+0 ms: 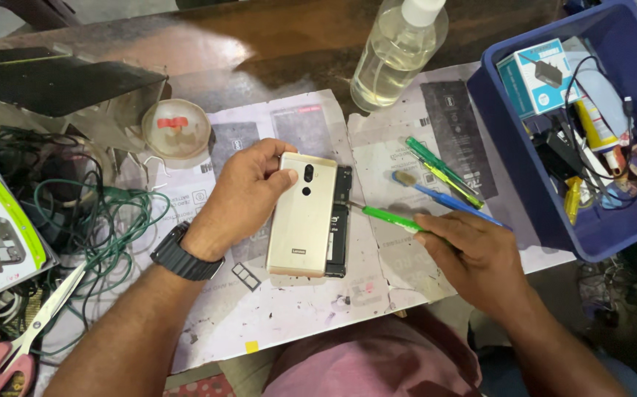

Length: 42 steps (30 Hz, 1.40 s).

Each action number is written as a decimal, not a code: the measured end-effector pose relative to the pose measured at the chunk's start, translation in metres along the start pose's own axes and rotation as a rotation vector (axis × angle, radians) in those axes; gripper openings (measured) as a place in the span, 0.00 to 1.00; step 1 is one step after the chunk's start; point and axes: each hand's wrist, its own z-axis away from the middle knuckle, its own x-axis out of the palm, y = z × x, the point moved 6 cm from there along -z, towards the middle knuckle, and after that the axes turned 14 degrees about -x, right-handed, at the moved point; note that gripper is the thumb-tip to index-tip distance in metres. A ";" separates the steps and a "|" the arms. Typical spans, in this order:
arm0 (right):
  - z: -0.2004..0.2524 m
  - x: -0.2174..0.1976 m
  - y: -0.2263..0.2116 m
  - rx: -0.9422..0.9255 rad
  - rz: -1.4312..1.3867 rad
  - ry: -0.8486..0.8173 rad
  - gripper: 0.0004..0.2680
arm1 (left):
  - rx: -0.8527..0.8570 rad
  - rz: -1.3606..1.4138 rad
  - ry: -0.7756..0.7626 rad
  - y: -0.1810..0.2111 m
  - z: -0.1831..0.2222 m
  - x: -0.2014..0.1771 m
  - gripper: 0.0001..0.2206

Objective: The person disassembles a gold smartphone by prying open the back cover and removing the battery. They then reassemble the phone, insert a SIM card, and apply adhesive to the battery.

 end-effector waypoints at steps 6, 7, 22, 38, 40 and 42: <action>0.000 0.001 -0.008 -0.097 0.001 0.042 0.10 | 0.024 -0.033 0.010 0.004 0.002 -0.001 0.11; 0.000 0.001 -0.008 -0.096 0.001 0.036 0.10 | 0.013 -0.028 0.007 0.004 0.002 -0.001 0.11; -0.001 0.002 -0.016 -0.143 0.087 0.014 0.10 | 0.020 -0.050 0.024 0.003 0.001 -0.001 0.12; -0.015 -0.004 0.007 0.056 -0.072 -0.107 0.09 | 0.033 -0.055 0.017 0.005 0.003 -0.001 0.10; -0.013 -0.003 0.012 0.104 -0.121 -0.101 0.09 | 0.034 -0.054 0.017 0.005 0.003 -0.001 0.10; -0.011 -0.001 0.014 0.133 -0.183 -0.077 0.10 | 0.031 -0.041 0.014 0.004 0.002 -0.001 0.10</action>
